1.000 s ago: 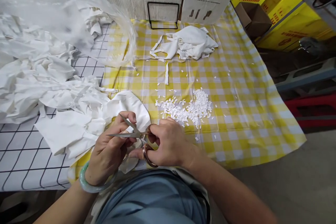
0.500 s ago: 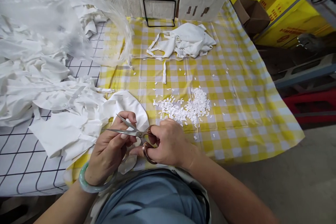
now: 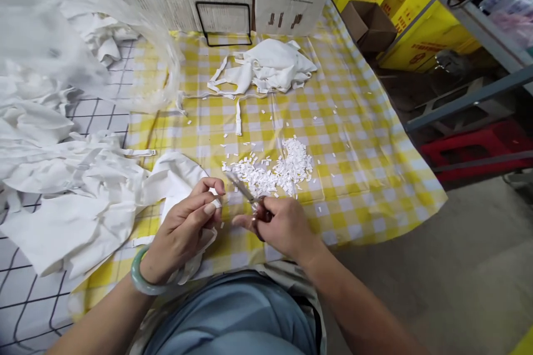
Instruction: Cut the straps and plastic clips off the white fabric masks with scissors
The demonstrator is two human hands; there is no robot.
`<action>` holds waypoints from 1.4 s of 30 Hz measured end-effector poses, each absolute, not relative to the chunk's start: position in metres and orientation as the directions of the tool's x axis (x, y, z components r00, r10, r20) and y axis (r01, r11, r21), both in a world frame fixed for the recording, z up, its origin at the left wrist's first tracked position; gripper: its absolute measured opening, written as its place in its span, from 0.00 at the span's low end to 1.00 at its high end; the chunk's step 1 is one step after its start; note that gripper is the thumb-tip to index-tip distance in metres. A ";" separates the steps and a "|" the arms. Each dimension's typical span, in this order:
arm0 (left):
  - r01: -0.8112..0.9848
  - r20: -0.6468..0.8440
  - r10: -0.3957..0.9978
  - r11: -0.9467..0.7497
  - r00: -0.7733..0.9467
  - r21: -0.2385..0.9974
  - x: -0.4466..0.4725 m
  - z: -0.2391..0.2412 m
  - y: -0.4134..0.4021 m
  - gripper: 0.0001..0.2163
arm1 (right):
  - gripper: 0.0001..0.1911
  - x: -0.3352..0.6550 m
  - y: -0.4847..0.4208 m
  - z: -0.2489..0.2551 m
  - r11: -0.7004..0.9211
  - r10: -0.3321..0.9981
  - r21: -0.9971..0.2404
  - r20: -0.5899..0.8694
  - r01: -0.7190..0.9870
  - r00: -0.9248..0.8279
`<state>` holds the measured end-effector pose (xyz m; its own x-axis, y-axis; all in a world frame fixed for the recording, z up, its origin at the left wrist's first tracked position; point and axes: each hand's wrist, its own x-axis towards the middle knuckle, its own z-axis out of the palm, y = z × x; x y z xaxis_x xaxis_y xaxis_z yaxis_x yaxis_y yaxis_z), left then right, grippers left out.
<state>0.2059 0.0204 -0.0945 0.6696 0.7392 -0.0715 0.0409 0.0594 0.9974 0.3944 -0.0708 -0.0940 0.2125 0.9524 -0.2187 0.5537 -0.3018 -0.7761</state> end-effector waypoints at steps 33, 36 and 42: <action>0.161 0.289 0.861 -0.383 0.419 0.910 0.213 -0.088 0.050 0.18 | 0.05 0.329 0.016 -0.079 0.096 0.987 -0.771 0.155 0.629 0.040; 0.217 0.310 0.843 -0.434 0.440 0.874 0.186 -0.092 0.037 0.16 | 0.04 0.313 0.004 -0.092 0.202 0.947 -0.645 0.322 0.737 0.023; 0.714 0.342 0.915 -0.385 0.214 0.585 0.057 -0.080 0.058 0.08 | 0.17 0.322 0.022 -0.087 0.030 0.991 -0.731 0.113 0.682 0.078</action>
<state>0.0574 0.0578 -0.0805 0.2141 0.9150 0.3419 0.7140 -0.3854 0.5845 0.3220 0.0221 -0.0868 0.0775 0.9906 0.1127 0.6819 0.0298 -0.7309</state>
